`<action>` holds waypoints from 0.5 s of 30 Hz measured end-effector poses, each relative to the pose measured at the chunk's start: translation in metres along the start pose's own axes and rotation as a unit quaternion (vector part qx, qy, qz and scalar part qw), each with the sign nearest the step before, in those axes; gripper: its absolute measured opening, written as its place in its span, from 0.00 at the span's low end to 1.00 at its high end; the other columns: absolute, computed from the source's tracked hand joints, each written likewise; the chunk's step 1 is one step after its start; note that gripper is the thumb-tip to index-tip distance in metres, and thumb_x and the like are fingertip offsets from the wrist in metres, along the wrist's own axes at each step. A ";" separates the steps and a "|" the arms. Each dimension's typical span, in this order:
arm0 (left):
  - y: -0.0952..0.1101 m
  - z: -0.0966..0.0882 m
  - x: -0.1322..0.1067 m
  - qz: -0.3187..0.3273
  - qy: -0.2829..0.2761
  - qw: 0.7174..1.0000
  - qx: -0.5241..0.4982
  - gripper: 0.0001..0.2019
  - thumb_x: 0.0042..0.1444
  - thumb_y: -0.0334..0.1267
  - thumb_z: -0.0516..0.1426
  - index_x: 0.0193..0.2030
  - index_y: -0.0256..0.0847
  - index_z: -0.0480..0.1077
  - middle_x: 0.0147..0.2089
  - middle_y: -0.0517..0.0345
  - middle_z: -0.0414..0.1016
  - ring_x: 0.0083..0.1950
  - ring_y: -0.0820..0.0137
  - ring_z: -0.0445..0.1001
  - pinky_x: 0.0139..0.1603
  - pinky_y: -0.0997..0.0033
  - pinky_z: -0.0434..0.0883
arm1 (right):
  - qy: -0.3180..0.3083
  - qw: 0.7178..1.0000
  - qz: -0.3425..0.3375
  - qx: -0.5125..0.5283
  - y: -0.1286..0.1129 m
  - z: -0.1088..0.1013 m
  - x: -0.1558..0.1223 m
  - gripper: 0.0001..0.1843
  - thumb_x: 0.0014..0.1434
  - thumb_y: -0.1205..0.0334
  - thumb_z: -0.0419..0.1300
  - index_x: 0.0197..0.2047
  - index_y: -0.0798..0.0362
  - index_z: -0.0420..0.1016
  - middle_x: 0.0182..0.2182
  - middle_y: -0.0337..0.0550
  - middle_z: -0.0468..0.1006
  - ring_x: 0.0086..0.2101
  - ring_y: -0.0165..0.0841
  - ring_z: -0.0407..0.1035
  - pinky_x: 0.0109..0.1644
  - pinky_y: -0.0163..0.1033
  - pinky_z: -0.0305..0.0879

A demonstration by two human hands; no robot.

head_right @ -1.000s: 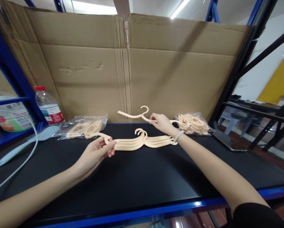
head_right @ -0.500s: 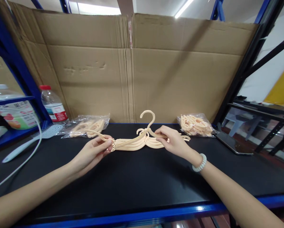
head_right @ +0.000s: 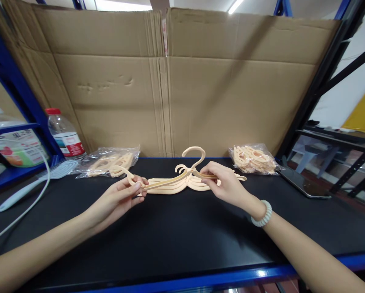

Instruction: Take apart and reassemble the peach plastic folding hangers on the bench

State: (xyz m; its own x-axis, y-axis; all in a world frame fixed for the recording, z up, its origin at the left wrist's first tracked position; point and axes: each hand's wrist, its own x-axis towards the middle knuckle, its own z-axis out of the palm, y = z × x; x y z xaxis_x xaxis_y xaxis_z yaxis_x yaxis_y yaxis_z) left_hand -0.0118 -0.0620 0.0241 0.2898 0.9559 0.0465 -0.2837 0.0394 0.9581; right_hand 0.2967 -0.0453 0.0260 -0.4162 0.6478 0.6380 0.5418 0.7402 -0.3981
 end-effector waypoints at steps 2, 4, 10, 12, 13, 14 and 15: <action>0.000 0.000 0.000 -0.002 -0.003 1.000 -0.010 0.07 0.52 0.36 0.65 0.33 0.38 0.72 0.40 0.58 0.72 0.37 0.75 0.71 0.40 0.76 0.73 | -0.001 1.000 -0.001 0.001 -0.001 0.000 0.000 0.04 0.63 0.62 0.54 0.36 0.51 0.69 0.31 0.44 0.71 0.31 0.34 0.66 0.34 0.39 0.65; -0.001 -0.001 0.001 -0.003 -0.005 1.000 -0.017 0.06 0.52 0.35 0.65 0.33 0.38 0.72 0.42 0.56 0.73 0.37 0.75 0.72 0.41 0.75 0.74 | 0.001 1.000 -0.005 0.001 -0.001 0.001 0.000 0.05 0.63 0.62 0.54 0.36 0.51 0.69 0.31 0.43 0.71 0.31 0.34 0.66 0.34 0.39 0.64; -0.001 -0.003 -0.001 -0.010 -0.006 1.000 -0.020 0.06 0.52 0.35 0.65 0.35 0.37 0.73 0.32 0.56 0.74 0.38 0.72 0.74 0.41 0.75 0.75 | 0.025 0.999 -0.019 -0.017 0.001 0.002 -0.001 0.03 0.62 0.64 0.56 0.37 0.51 0.71 0.35 0.45 0.74 0.32 0.35 0.69 0.34 0.40 0.65; -0.001 -0.003 -0.001 -0.011 -0.005 1.000 -0.024 0.07 0.52 0.35 0.65 0.35 0.37 0.73 0.32 0.56 0.74 0.37 0.73 0.74 0.41 0.75 0.75 | 0.033 0.998 -0.032 -0.031 0.001 0.002 -0.001 0.03 0.62 0.64 0.56 0.37 0.51 0.71 0.34 0.45 0.75 0.32 0.34 0.69 0.34 0.39 0.65; 0.000 -0.002 -0.001 -0.012 -0.006 1.000 -0.025 0.07 0.52 0.35 0.65 0.34 0.37 0.73 0.31 0.57 0.74 0.36 0.73 0.74 0.41 0.75 0.75 | 0.036 0.998 -0.038 -0.032 0.001 0.003 -0.001 0.02 0.62 0.65 0.57 0.37 0.51 0.71 0.33 0.44 0.74 0.31 0.34 0.69 0.33 0.39 0.66; 0.000 -0.002 -0.001 -0.014 -0.007 1.000 -0.027 0.07 0.52 0.35 0.65 0.34 0.36 0.73 0.31 0.57 0.74 0.36 0.73 0.74 0.41 0.75 0.75 | 0.038 0.998 -0.044 -0.031 0.002 0.003 -0.001 0.02 0.62 0.65 0.57 0.37 0.51 0.71 0.33 0.44 0.74 0.31 0.33 0.68 0.33 0.38 0.66; 0.000 -0.002 -0.001 -0.015 -0.009 0.999 -0.029 0.07 0.52 0.35 0.65 0.34 0.36 0.73 0.30 0.58 0.73 0.36 0.73 0.74 0.41 0.75 0.75 | 0.039 0.998 -0.048 -0.027 0.002 0.004 -0.001 0.02 0.62 0.65 0.57 0.37 0.52 0.71 0.32 0.43 0.74 0.31 0.33 0.68 0.33 0.38 0.66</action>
State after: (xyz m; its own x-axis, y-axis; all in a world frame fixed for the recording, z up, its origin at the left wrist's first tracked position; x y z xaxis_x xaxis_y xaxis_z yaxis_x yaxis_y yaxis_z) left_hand -0.0134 -0.0622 0.0233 0.3153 0.9487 0.0242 -0.3274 0.0848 0.9411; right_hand 0.2954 -0.0439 0.0223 -0.4107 0.5573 0.7217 0.5422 0.7856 -0.2981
